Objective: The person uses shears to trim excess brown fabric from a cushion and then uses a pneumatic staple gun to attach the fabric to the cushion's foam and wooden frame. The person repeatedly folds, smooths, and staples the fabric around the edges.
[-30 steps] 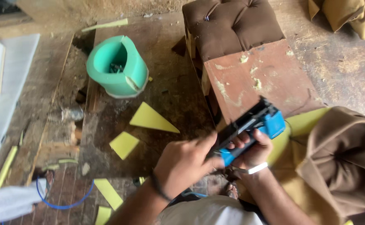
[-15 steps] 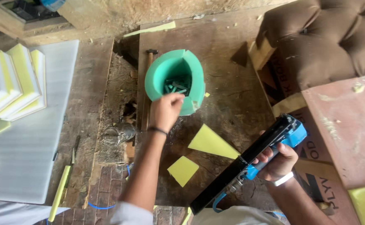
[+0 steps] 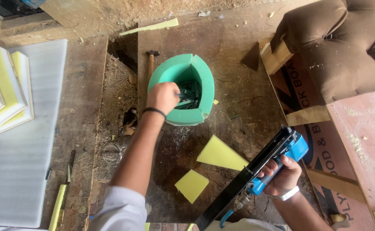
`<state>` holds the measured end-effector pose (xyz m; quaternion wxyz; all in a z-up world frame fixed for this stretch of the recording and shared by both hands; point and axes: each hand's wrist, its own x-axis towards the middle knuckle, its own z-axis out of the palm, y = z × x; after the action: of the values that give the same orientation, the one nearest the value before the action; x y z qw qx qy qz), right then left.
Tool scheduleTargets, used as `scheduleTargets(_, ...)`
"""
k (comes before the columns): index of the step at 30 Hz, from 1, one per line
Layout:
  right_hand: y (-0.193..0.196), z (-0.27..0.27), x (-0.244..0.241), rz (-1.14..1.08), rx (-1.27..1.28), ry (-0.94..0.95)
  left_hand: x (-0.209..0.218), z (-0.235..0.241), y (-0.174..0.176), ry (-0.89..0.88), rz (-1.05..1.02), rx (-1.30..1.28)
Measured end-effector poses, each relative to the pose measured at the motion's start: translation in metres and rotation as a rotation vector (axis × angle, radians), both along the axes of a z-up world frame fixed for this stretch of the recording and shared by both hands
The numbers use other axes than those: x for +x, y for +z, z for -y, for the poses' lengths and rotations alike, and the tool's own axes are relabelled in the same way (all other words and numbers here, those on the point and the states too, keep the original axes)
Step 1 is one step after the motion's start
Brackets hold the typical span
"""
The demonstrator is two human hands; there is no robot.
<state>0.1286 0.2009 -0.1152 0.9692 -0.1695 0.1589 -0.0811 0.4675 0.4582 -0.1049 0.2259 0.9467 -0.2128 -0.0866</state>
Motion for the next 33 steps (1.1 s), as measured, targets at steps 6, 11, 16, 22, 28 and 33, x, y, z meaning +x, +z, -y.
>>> scheduleTargets(6, -0.001, 0.007, -0.009, 0.032, 0.03, 0.004, -0.084, -0.019, 0.074, 0.146, 0.137, -0.558)
scheduleTargets(11, 0.011, 0.006, -0.025, 0.057, 0.018, 0.027, -0.158, 0.017, 0.101, 0.083, -0.16, -1.004)
scheduleTargets(16, 0.023, 0.026, -0.056, 0.118, -0.011, -0.002, -0.253, 0.076, 0.123, -0.102, -0.355, -1.258)
scheduleTargets(22, 0.028, 0.041, -0.102, 0.133, -0.076, -0.1, -0.308, 0.105, 0.15, -0.306, -0.497, -1.059)
scheduleTargets(28, 0.06, 0.056, -0.147, 0.204, -0.042, -0.214, -0.337, 0.131, 0.177, -0.673, -0.25, -0.765)
scheduleTargets(33, 0.112, 0.1, -0.187, 0.282, -0.01, -0.417, -0.351, 0.143, 0.212, -0.797, -0.539, -0.774)
